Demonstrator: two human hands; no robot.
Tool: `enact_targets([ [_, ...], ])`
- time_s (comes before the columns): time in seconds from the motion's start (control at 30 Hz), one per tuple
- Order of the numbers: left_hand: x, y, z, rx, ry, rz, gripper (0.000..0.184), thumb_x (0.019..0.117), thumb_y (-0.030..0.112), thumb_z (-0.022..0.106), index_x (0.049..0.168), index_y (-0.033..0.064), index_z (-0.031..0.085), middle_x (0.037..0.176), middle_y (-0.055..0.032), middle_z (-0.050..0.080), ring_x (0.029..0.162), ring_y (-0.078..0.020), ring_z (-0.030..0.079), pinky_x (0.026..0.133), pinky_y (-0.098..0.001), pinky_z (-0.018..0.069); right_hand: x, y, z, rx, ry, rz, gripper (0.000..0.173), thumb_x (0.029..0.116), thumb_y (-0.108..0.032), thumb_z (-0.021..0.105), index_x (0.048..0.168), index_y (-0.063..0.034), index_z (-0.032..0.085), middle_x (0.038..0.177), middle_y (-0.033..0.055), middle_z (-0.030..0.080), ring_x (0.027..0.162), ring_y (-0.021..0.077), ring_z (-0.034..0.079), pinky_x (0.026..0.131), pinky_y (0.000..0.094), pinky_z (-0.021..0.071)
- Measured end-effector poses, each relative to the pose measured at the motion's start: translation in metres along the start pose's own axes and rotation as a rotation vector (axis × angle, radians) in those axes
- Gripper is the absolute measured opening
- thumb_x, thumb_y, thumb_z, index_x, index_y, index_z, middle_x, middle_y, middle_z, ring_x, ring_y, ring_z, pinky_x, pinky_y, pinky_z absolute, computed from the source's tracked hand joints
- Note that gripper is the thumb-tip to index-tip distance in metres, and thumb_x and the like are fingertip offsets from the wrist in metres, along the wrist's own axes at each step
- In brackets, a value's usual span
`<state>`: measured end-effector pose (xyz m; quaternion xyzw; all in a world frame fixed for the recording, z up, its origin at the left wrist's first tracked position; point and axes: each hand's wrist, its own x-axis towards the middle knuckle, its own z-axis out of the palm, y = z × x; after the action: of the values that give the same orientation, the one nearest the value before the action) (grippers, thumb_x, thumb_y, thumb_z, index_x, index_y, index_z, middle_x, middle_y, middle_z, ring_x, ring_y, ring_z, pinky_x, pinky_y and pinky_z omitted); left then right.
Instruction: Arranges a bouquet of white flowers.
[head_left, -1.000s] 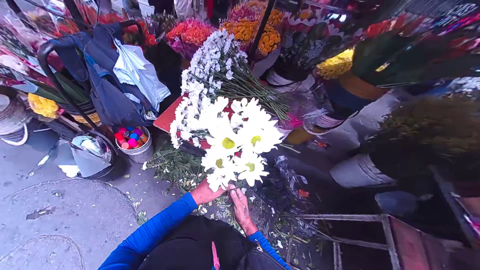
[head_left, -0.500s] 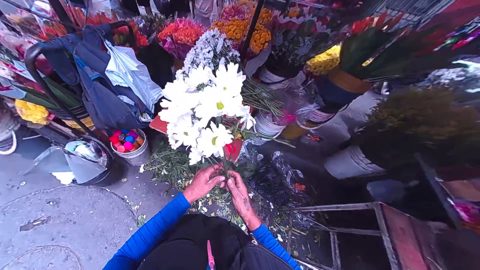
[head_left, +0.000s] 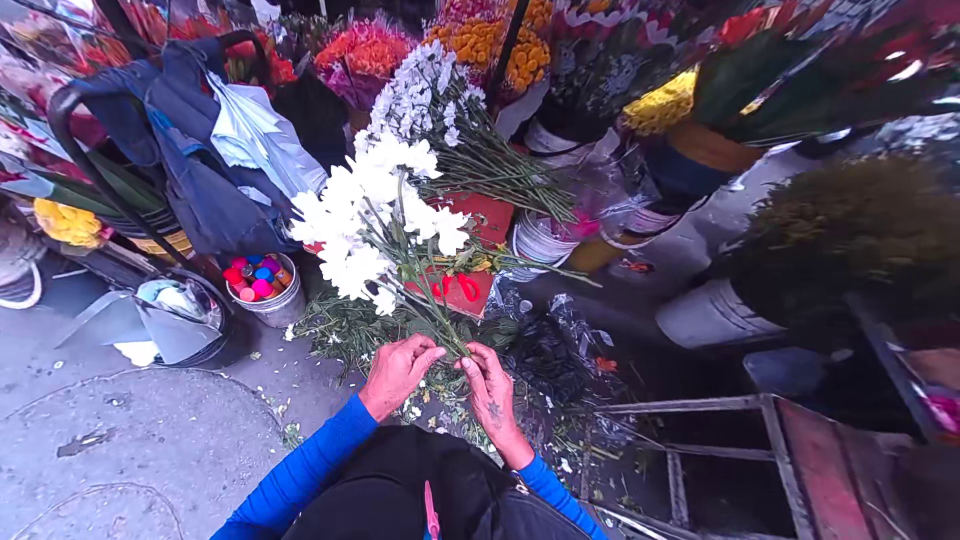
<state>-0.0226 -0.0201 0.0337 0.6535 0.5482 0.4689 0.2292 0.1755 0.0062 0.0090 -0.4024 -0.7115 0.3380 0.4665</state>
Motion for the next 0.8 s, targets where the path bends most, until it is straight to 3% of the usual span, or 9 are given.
enact_targets([
  [0.07, 0.006, 0.022, -0.015, 0.062, 0.335, 0.199, 0.026, 0.1003, 0.02, 0.066, 0.106, -0.004, 0.071, 0.076, -0.008, 0.07, 0.059, -0.0072, 0.062, 0.056, -0.0208, 0.0534, -0.003, 0.002, 0.0, -0.056, 0.03, -0.023, 0.026, 0.1058, -0.015, 0.053, 0.122, 0.0029, 0.062, 0.094, 0.0037, 0.073, 0.083, 0.0034, 0.069, 0.078, 0.0209, 0.0576],
  [0.17, 0.026, 0.041, -0.038, 0.115, 0.573, 0.23, 0.05, 0.0943, 0.015, 0.074, 0.129, -0.0129, 0.052, 0.096, -0.0153, 0.066, 0.057, -0.0028, 0.051, 0.052, -0.0152, 0.0448, -0.008, -0.003, 0.002, -0.157, 0.069, -0.032, 0.026, 0.1054, -0.015, 0.054, 0.122, 0.0033, 0.063, 0.095, 0.0064, 0.073, 0.083, 0.0052, 0.069, 0.078, 0.0216, 0.0572],
  [0.2, 0.033, 0.041, -0.043, 0.131, 0.585, 0.171, 0.055, 0.0942, 0.017, 0.075, 0.133, -0.0118, 0.049, 0.11, -0.0184, 0.065, 0.057, -0.0028, 0.051, 0.051, -0.0163, 0.0459, -0.009, -0.004, 0.003, -0.197, 0.084, -0.036, 0.026, 0.1054, -0.014, 0.053, 0.122, 0.0032, 0.063, 0.095, 0.0072, 0.073, 0.084, 0.0061, 0.069, 0.079, 0.0223, 0.0575],
  [0.27, 0.043, 0.037, -0.046, 0.166, 0.581, 0.08, 0.052, 0.095, 0.021, 0.074, 0.132, -0.0091, 0.051, 0.118, -0.0202, 0.063, 0.058, -0.0053, 0.054, 0.053, -0.0197, 0.049, -0.012, -0.005, 0.004, -0.271, 0.117, -0.063, 0.026, 0.105, -0.014, 0.054, 0.122, 0.0033, 0.064, 0.099, 0.0097, 0.073, 0.089, 0.0092, 0.07, 0.083, 0.0242, 0.058],
  [0.4, 0.052, 0.031, -0.038, 0.156, 0.535, 0.031, 0.038, 0.0958, 0.014, 0.069, 0.123, -0.011, 0.061, 0.102, -0.0182, 0.067, 0.059, -0.009, 0.058, 0.057, -0.023, 0.0537, -0.017, -0.002, 0.005, -0.335, 0.159, -0.073, 0.025, 0.1038, -0.014, 0.056, 0.119, 0.0027, 0.066, 0.102, 0.013, 0.072, 0.092, 0.0122, 0.07, 0.087, 0.025, 0.0566],
  [0.5, 0.052, 0.024, -0.028, 0.185, 0.526, 0.135, 0.022, 0.0965, 0.009, 0.067, 0.109, -0.0083, 0.07, 0.093, -0.0177, 0.071, 0.068, -0.0145, 0.066, 0.066, -0.0253, 0.0574, -0.021, 0.003, 0.004, -0.341, 0.192, -0.038, 0.024, 0.1028, -0.015, 0.058, 0.118, 0.0022, 0.067, 0.101, 0.0125, 0.072, 0.091, 0.0121, 0.07, 0.085, 0.0251, 0.0572],
  [0.57, 0.042, 0.018, -0.015, 0.192, 0.436, 0.237, 0.017, 0.0991, 0.01, 0.064, 0.102, -0.0055, 0.07, 0.09, -0.0176, 0.07, 0.074, -0.0192, 0.069, 0.069, -0.0277, 0.0588, -0.021, 0.005, 0.004, -0.323, 0.206, 0.006, 0.024, 0.1022, -0.014, 0.058, 0.118, 0.0024, 0.066, 0.099, 0.0118, 0.072, 0.088, 0.011, 0.07, 0.083, 0.0248, 0.0572],
  [0.7, -0.014, -0.019, 0.023, 0.018, -0.11, 0.343, 0.019, 0.1039, 0.014, 0.057, 0.105, -0.0009, 0.068, 0.093, -0.015, 0.071, 0.079, -0.0217, 0.072, 0.069, -0.0348, 0.0605, -0.021, 0.016, 0.003, -0.115, 0.194, 0.138, 0.025, 0.1019, -0.013, 0.058, 0.121, 0.0031, 0.062, 0.098, 0.0077, 0.072, 0.087, 0.0064, 0.069, 0.081, 0.0233, 0.0575],
  [0.8, -0.049, -0.051, 0.024, -0.052, -0.532, 0.119, 0.021, 0.1045, 0.018, 0.057, 0.11, 0.0017, 0.069, 0.106, -0.0171, 0.07, 0.092, -0.0277, 0.071, 0.082, -0.0457, 0.0593, -0.027, 0.037, -0.003, 0.185, 0.188, 0.198, 0.023, 0.1013, -0.011, 0.054, 0.121, 0.001, 0.057, 0.097, 0.0021, 0.069, 0.088, 0.0055, 0.067, 0.081, 0.0225, 0.0564],
])
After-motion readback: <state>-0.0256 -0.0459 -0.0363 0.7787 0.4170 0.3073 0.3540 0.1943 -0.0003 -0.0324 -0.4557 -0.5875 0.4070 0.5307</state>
